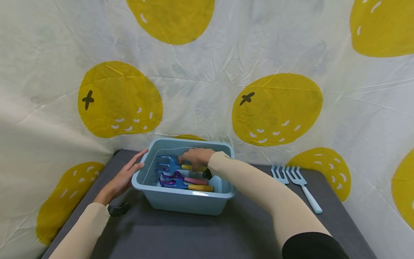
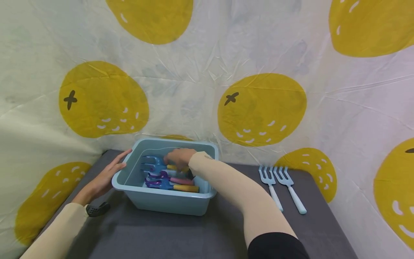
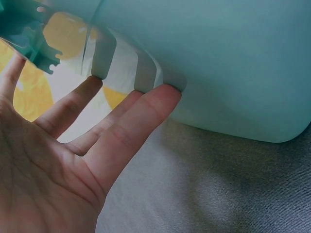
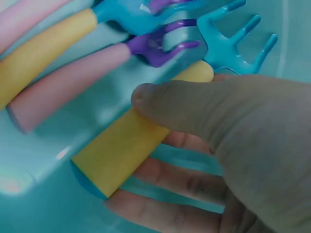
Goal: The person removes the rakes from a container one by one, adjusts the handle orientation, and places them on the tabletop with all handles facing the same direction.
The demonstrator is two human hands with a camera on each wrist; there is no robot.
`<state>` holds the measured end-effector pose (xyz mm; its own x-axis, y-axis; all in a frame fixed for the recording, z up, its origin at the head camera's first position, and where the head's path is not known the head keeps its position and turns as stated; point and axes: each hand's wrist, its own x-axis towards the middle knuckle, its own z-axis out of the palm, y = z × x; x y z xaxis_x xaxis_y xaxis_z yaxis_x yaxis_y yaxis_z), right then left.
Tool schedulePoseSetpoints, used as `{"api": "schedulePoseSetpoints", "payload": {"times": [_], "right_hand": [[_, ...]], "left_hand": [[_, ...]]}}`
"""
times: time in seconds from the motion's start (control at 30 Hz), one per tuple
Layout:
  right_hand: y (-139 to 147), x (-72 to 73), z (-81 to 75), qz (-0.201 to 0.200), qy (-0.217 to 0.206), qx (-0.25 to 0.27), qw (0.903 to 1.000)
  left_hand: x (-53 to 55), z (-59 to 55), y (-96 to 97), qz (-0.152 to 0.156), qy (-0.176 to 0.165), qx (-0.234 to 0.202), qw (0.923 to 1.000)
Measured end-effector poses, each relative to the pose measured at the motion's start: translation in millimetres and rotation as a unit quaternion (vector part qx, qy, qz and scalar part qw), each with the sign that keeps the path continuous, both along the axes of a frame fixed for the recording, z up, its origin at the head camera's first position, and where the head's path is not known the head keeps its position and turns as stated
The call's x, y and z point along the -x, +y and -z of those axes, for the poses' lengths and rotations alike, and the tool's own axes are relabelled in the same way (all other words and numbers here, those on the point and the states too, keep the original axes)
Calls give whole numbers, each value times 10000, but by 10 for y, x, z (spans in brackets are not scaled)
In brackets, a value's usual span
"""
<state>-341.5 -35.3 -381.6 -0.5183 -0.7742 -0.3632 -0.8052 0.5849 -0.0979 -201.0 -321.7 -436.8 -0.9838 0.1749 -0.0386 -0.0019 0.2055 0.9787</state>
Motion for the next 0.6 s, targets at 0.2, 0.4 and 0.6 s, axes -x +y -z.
{"api": "schedulePoseSetpoints", "payload": {"times": [0.2,0.4,0.6], "right_hand": [[94,-45,-282,-245,196,236,9992],[277,-112,-569,-21,-111,495,9987],[555,-125,-913,255,-486,821,9951]], "left_hand": [[-3,-8,-2,10,-48,40,10000],[-5,-26,2,52,-31,47,10000],[-16,-29,6,46,-75,-18,10000]]}}
